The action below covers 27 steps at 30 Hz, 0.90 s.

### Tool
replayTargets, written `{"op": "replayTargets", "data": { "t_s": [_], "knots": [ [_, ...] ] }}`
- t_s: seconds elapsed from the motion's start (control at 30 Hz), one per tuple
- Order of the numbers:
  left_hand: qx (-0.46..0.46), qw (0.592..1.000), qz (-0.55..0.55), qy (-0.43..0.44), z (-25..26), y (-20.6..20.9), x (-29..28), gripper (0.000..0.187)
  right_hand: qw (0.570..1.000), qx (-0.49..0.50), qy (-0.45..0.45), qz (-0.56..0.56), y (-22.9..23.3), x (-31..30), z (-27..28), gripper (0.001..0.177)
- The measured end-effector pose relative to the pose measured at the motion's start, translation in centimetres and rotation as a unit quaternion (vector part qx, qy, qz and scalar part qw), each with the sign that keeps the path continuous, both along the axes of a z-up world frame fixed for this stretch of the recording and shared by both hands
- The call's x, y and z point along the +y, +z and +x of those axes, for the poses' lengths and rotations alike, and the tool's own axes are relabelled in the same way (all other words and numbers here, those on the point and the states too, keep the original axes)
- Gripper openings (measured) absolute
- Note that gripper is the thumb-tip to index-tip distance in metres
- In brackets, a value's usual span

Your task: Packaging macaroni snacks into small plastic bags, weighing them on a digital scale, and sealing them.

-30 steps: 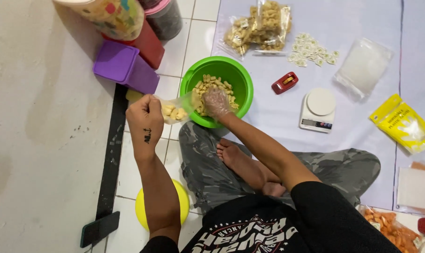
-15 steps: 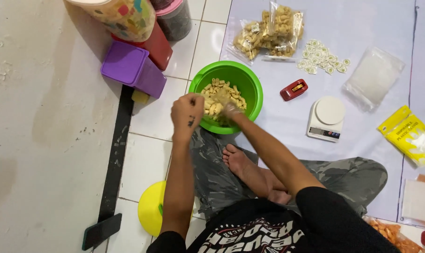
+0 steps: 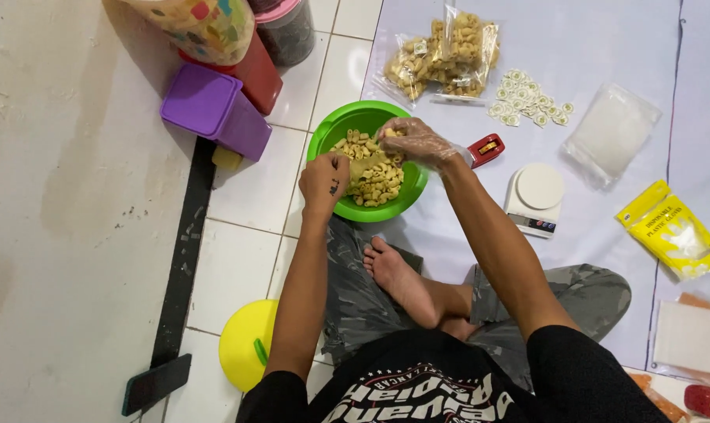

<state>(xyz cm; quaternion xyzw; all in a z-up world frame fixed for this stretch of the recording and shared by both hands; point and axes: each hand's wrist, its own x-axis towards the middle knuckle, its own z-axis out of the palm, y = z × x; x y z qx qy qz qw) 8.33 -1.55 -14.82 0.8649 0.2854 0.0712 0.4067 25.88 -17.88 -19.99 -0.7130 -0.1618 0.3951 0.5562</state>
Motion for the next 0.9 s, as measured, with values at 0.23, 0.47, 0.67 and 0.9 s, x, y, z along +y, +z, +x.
{"op": "replayTargets", "data": {
  "t_s": [0.23, 0.47, 0.67, 0.9],
  "knots": [
    [-0.029, 0.999, 0.014, -0.019, 3.1, 0.8, -1.4, 0.037, 0.995, 0.073, 0.026, 0.068, 3.8, -0.9, -1.4, 0.029],
    [0.011, 1.0, 0.008, -0.006, 3.5, 0.4, -1.0, 0.037, 0.995, 0.09, -0.023, 0.039, 3.4, -3.6, -1.5, 0.024],
    [0.022, 0.999, 0.037, 0.027, 3.2, -5.7, 0.3, 0.028, 0.997, 0.073, 0.006, 0.016, 3.2, -2.7, -2.3, 0.024],
    [-0.069, 0.993, -0.061, 0.07, 3.9, -7.1, 0.5, 0.01, 0.997, 0.069, 0.026, -0.001, 2.0, -1.0, -2.2, 0.026]
  ]
}}
